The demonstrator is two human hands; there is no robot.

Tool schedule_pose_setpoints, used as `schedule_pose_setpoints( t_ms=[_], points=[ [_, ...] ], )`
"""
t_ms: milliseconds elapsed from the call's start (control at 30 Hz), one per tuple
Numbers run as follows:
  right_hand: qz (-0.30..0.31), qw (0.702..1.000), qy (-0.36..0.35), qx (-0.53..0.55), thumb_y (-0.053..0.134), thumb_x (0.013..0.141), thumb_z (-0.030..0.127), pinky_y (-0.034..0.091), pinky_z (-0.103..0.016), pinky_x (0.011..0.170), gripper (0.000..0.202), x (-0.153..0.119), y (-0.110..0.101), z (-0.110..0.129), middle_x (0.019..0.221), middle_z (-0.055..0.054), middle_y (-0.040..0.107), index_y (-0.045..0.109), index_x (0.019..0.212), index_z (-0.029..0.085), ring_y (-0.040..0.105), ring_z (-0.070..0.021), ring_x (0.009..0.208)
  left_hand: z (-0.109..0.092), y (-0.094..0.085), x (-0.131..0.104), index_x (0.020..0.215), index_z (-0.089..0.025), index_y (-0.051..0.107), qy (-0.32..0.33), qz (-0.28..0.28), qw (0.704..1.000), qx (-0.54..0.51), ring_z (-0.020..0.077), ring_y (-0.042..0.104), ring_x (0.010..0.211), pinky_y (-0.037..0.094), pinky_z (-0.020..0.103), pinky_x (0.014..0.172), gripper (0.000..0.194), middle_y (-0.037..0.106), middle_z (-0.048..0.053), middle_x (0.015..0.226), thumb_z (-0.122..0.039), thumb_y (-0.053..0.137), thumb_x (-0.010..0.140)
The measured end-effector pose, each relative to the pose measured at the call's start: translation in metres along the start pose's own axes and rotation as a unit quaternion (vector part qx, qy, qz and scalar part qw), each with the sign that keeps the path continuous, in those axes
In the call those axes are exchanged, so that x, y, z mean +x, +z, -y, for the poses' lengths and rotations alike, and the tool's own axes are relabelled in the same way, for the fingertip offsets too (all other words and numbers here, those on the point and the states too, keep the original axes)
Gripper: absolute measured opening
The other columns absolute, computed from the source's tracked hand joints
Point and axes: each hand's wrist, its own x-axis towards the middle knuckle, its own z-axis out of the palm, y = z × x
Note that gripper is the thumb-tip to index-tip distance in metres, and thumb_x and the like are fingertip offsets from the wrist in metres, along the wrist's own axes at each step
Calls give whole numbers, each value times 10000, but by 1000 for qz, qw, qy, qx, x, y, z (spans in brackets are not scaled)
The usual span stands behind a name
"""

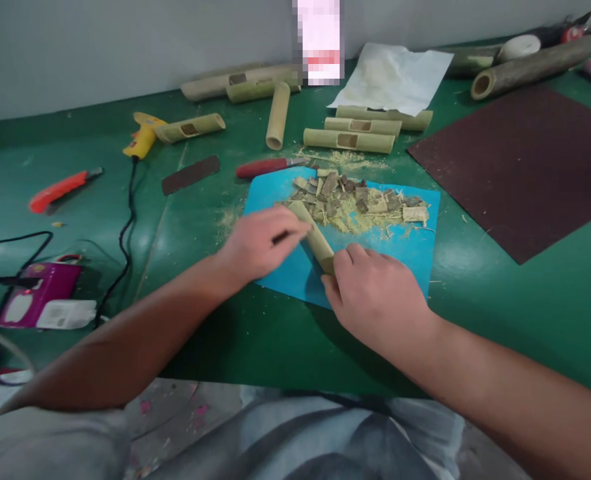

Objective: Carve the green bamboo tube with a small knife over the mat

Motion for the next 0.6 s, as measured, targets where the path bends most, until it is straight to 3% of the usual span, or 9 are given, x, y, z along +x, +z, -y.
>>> schedule_pose_setpoints(
  t_ms=[67, 233, 333, 500, 600],
  points=[
    [0, 1000, 3, -5, 505, 930, 329, 209, -298, 526, 239, 1, 0, 1, 728, -56, 601, 604, 783, 169, 491, -158, 573, 2, -1, 0, 913, -161, 690, -35, -34, 999, 16, 174, 676, 836, 531, 284, 737, 195, 717, 60, 877, -242, 532, 993],
    [10, 1000, 1, -8, 500, 937, 321, 215, -302, 525, 242, 2, -2, 1, 732, -58, 606, 608, 781, 171, 500, -160, 578, 1, 0, -1, 902, -179, 696, 37, 17, 999, 0, 168, 672, 807, 518, 269, 677, 239, 719, 45, 902, -259, 497, 1008],
    [2, 1000, 2, -2, 485, 943, 334, 216, -298, 523, 255, 1, -1, 1, 728, -55, 599, 605, 785, 174, 491, -156, 573, 3, -1, 0, 927, -155, 693, -28, -40, 998, 24, 175, 666, 810, 522, 282, 705, 203, 710, 61, 878, -249, 527, 994],
    [-2, 1000, -6, 0, 470, 945, 323, 219, -298, 530, 260, 1, 1, 0, 728, -57, 599, 600, 778, 173, 484, -154, 567, 2, -1, -1, 936, -173, 696, 21, 43, 999, 1, 171, 667, 840, 528, 277, 727, 245, 725, 72, 932, -270, 485, 1015],
    [0, 1000, -2, -4, 491, 943, 338, 221, -298, 528, 258, 1, 1, 0, 737, -59, 604, 607, 787, 169, 494, -157, 573, 2, 1, -1, 899, -165, 680, -27, -35, 999, 23, 171, 654, 823, 526, 286, 739, 217, 708, 67, 890, -256, 512, 1002]
  ],
)
